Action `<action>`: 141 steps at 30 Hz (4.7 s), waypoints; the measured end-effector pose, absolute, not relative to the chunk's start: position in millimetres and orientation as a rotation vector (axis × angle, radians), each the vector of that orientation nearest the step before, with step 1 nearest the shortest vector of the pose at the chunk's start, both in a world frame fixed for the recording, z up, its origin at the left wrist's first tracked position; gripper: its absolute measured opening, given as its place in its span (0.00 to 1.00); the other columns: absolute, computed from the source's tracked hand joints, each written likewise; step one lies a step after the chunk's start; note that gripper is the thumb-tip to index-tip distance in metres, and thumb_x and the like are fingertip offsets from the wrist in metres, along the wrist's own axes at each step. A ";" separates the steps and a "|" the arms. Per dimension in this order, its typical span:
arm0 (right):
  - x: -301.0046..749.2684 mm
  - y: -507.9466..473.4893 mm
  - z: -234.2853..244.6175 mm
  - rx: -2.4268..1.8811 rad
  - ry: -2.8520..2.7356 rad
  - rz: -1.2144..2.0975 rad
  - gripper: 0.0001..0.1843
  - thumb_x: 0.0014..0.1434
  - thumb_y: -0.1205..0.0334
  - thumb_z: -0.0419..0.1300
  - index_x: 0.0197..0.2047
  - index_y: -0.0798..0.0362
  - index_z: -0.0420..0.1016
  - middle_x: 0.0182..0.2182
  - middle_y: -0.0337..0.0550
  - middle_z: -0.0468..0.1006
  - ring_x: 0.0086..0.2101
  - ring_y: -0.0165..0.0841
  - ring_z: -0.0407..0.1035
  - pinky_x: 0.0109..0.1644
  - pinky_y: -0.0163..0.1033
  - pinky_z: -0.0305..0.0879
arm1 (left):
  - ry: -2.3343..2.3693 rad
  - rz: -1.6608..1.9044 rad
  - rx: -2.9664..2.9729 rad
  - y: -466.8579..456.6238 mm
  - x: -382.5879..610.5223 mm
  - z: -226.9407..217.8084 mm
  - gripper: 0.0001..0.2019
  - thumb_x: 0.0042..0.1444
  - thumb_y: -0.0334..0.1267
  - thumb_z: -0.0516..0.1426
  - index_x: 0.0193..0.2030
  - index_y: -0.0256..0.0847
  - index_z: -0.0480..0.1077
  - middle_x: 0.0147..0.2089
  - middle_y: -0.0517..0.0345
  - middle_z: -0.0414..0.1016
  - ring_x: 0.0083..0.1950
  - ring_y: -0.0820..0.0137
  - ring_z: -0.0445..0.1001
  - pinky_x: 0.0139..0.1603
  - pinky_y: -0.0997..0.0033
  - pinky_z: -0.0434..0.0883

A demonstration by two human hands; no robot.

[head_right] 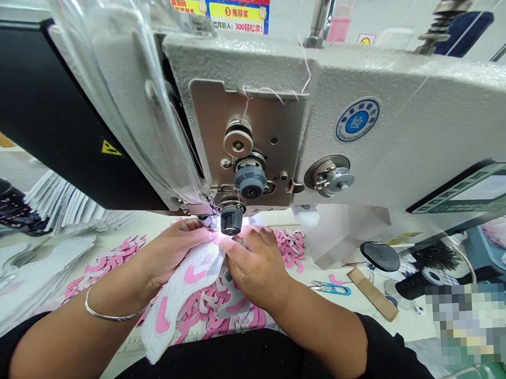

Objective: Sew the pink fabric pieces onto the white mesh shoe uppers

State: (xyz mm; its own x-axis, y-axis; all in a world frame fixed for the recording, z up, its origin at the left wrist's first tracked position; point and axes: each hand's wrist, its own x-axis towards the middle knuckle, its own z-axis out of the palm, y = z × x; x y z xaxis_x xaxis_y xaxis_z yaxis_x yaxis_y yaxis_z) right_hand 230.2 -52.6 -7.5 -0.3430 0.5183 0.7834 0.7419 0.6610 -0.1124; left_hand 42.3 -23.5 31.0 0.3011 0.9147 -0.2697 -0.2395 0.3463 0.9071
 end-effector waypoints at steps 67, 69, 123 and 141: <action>216.3 -63.8 9.2 -1.188 -2.147 -0.424 0.18 0.67 0.62 0.54 0.57 0.54 0.74 0.43 0.52 0.75 0.44 0.43 0.69 0.50 0.49 0.70 | 1.516 1.028 1.931 -18.6 6.3 35.1 0.16 0.54 0.52 0.62 0.42 0.43 0.75 0.41 0.54 0.78 0.43 0.62 0.76 0.43 0.62 0.72; 214.2 -66.9 7.5 -1.211 -2.134 -0.409 0.18 0.67 0.61 0.54 0.58 0.53 0.74 0.43 0.52 0.75 0.44 0.43 0.68 0.49 0.48 0.71 | 1.560 1.078 2.192 -30.7 8.8 36.1 0.15 0.57 0.52 0.60 0.45 0.46 0.75 0.48 0.53 0.77 0.52 0.57 0.73 0.54 0.54 0.69; 222.6 -55.6 -3.1 -1.225 -2.109 -0.060 0.23 0.66 0.53 0.55 0.59 0.55 0.73 0.43 0.52 0.68 0.43 0.41 0.69 0.48 0.49 0.73 | 1.373 1.364 2.446 -23.3 6.0 -1.0 0.11 0.60 0.32 0.57 0.46 0.45 0.79 0.49 0.51 0.72 0.52 0.62 0.72 0.55 0.57 0.72; 223.5 -55.7 3.2 -1.278 -2.137 0.047 0.23 0.67 0.54 0.55 0.61 0.53 0.71 0.47 0.52 0.69 0.46 0.41 0.68 0.53 0.49 0.71 | 1.419 0.790 2.768 -37.7 -4.0 22.8 0.13 0.64 0.44 0.53 0.47 0.45 0.76 0.51 0.48 0.65 0.56 0.55 0.62 0.61 0.45 0.58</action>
